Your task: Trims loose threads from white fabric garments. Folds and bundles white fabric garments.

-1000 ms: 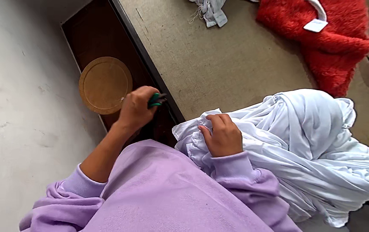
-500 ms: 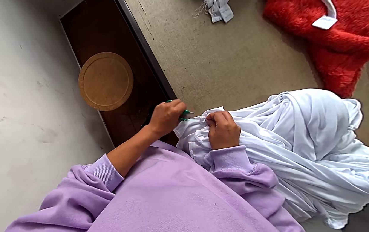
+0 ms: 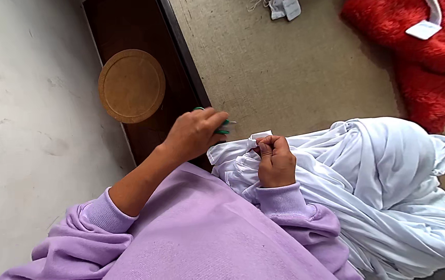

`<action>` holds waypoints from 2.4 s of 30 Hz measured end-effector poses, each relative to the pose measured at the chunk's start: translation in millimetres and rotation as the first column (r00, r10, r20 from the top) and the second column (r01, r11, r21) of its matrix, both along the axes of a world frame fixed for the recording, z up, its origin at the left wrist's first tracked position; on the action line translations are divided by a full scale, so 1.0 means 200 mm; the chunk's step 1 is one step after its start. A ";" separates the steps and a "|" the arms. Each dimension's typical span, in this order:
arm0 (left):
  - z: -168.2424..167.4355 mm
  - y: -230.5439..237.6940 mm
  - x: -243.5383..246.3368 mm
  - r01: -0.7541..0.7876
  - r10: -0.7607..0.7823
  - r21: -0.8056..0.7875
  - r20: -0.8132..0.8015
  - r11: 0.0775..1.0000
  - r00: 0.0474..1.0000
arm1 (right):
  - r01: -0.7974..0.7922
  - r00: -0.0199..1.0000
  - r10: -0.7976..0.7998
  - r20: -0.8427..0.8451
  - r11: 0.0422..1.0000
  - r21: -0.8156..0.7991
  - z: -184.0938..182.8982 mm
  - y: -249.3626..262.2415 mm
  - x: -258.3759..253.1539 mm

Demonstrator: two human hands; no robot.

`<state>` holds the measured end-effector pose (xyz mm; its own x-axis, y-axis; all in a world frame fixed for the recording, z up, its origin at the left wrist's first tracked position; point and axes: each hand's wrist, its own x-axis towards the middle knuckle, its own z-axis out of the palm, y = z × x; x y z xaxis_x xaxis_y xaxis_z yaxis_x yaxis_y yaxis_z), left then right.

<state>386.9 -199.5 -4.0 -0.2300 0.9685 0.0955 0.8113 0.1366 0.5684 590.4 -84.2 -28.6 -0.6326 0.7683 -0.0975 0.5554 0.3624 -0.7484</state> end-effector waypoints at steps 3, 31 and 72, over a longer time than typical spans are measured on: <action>0.01 0.04 0.16 0.150 -0.146 0.023 -0.110 0.988 0.983 | 0.015 1.000 -0.015 -0.009 0.998 -0.062 0.00 0.01 0.00; -0.14 0.29 -0.14 0.071 -0.072 -0.013 -0.291 0.997 0.954 | -0.533 0.822 0.558 -0.114 0.824 0.189 0.12 -0.27 -0.09; -0.40 -0.08 0.06 0.350 0.368 -0.529 0.824 0.773 0.431 | 0.961 -0.110 -0.989 0.094 -0.130 -0.244 -0.08 -1.15 0.84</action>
